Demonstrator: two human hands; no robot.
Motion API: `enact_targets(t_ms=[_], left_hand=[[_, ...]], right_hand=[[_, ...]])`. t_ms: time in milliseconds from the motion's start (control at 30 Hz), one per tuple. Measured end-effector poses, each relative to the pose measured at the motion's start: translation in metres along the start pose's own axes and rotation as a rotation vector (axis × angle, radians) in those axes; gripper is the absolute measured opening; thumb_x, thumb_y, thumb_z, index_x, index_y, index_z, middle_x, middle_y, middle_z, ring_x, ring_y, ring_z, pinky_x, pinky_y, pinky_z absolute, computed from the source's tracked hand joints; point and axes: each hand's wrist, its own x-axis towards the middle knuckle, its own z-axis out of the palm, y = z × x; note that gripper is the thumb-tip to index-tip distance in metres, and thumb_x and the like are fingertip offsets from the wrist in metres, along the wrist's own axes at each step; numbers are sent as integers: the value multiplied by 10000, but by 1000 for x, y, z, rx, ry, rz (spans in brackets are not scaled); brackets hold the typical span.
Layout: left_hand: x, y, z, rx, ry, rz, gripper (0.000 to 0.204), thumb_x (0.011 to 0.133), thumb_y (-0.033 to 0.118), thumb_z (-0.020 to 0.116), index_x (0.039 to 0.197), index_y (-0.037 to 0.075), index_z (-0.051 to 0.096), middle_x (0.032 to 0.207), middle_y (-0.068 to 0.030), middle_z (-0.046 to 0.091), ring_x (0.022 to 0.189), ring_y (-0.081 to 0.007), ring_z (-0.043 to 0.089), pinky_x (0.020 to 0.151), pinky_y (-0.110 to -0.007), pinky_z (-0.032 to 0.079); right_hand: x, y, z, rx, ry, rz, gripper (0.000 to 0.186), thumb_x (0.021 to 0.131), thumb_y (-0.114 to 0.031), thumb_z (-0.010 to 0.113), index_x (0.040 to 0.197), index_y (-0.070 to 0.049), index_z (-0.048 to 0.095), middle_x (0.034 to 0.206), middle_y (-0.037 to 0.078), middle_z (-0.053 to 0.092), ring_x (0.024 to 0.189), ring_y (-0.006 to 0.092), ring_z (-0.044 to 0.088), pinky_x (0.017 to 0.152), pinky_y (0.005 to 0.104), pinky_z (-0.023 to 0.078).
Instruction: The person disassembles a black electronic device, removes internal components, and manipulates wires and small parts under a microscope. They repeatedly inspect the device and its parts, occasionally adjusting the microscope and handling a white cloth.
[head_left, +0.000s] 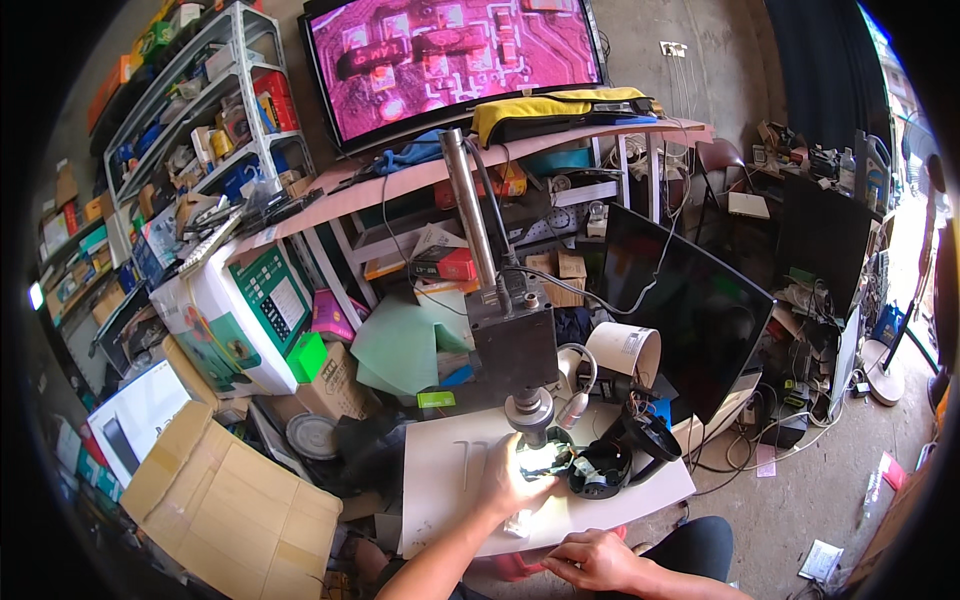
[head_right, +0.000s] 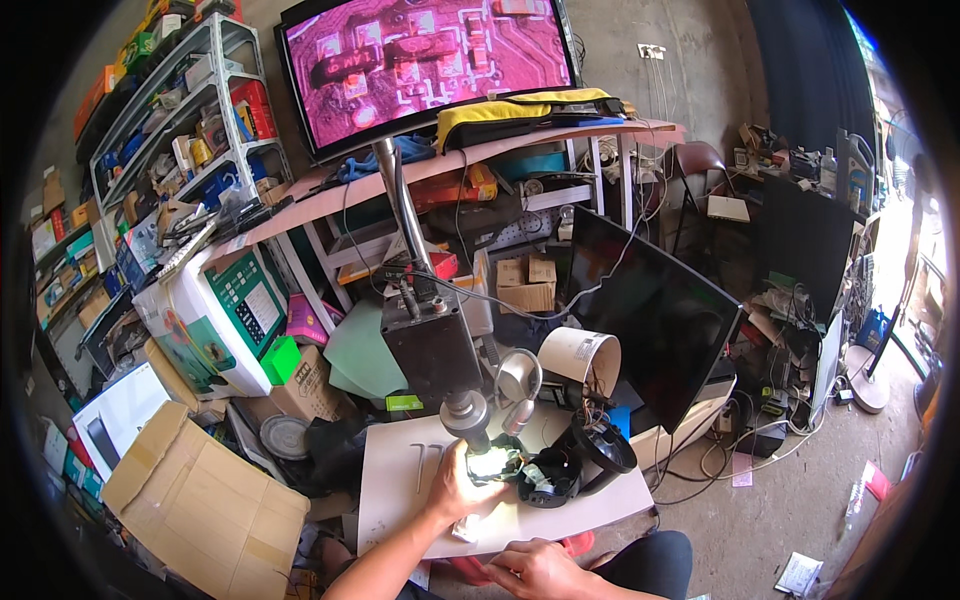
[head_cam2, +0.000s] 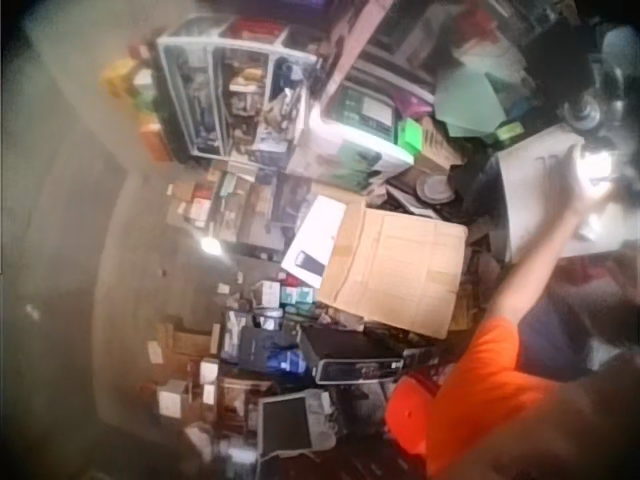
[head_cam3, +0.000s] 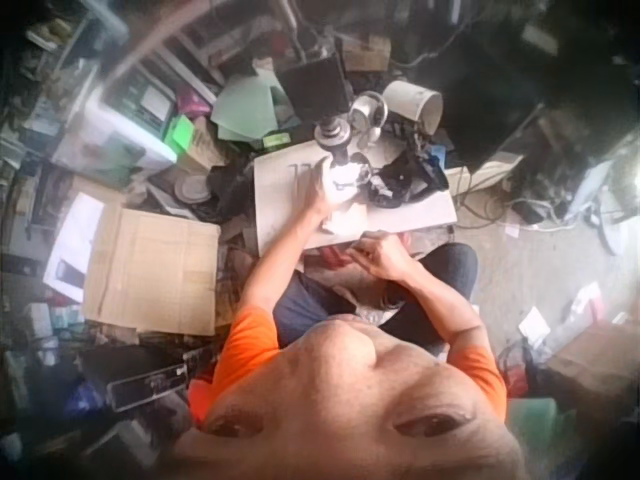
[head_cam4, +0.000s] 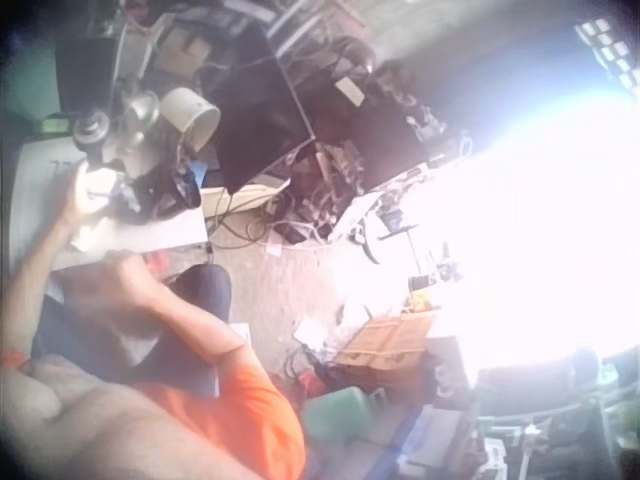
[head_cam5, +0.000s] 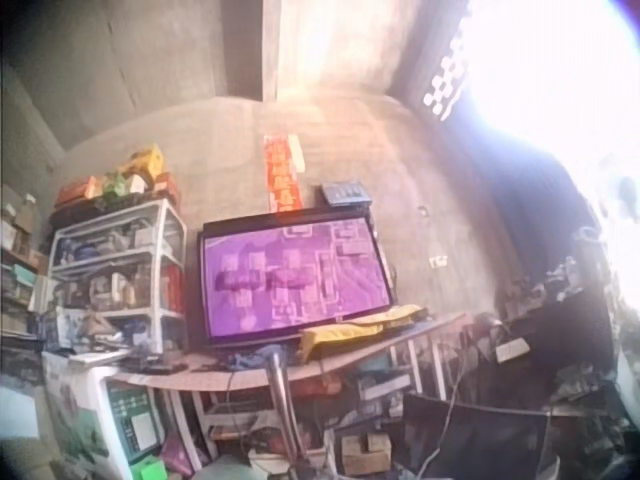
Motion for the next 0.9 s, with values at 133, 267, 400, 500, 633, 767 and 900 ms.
enact_targets(t_ms=[133,267,400,500,633,767,900], left_hand=[[-4,-9,5,3,17,-31,862,646,259,969,1325,-37,529,1164,-231,660,1067,-404,656,948,-487,524],[-13,-26,13,55,25,-53,920,647,281,973,1373,-32,502,1232,-236,634,1125,-410,630,985,-497,507],[-12,-27,15,57,-24,-71,989,659,311,983,1431,4,445,1292,-219,598,1194,-395,610,1023,-470,511],[-12,-28,16,64,-25,-90,988,655,303,983,1430,2,447,1288,-215,602,1193,-393,612,1027,-469,510],[-10,-24,14,30,-27,-88,990,654,300,982,1426,-7,444,1296,-219,595,1193,-396,611,1027,-471,510],[-13,-30,15,43,-8,-75,1016,649,310,985,1434,-11,425,1304,-224,585,1194,-398,610,1026,-473,512],[-14,-27,16,26,47,-56,923,659,259,976,1392,-18,489,1257,-211,606,1152,-372,622,1003,-465,513]], right_hand=[[-1,4,2,7,4,-5,137,906,-171,792,919,-35,800,812,110,743,702,289,717,646,389,578],[-1,6,6,-2,7,-8,144,912,-180,789,923,-37,801,815,108,743,698,292,716,643,389,579],[-1,4,4,-16,-4,-5,151,917,-188,787,925,-37,802,817,108,743,696,291,716,641,391,579],[-1,5,4,-6,0,-8,154,921,-192,784,930,-39,803,819,107,744,695,291,715,640,389,579],[-1,6,3,-10,-17,0,154,927,-196,777,937,-45,805,826,107,745,697,290,715,645,389,578],[0,5,2,1,-20,-11,154,930,-199,774,943,-49,806,828,106,745,702,290,715,647,392,576],[0,4,0,-5,-18,-17,162,933,-210,773,944,-52,806,825,103,744,699,291,715,645,394,573]])
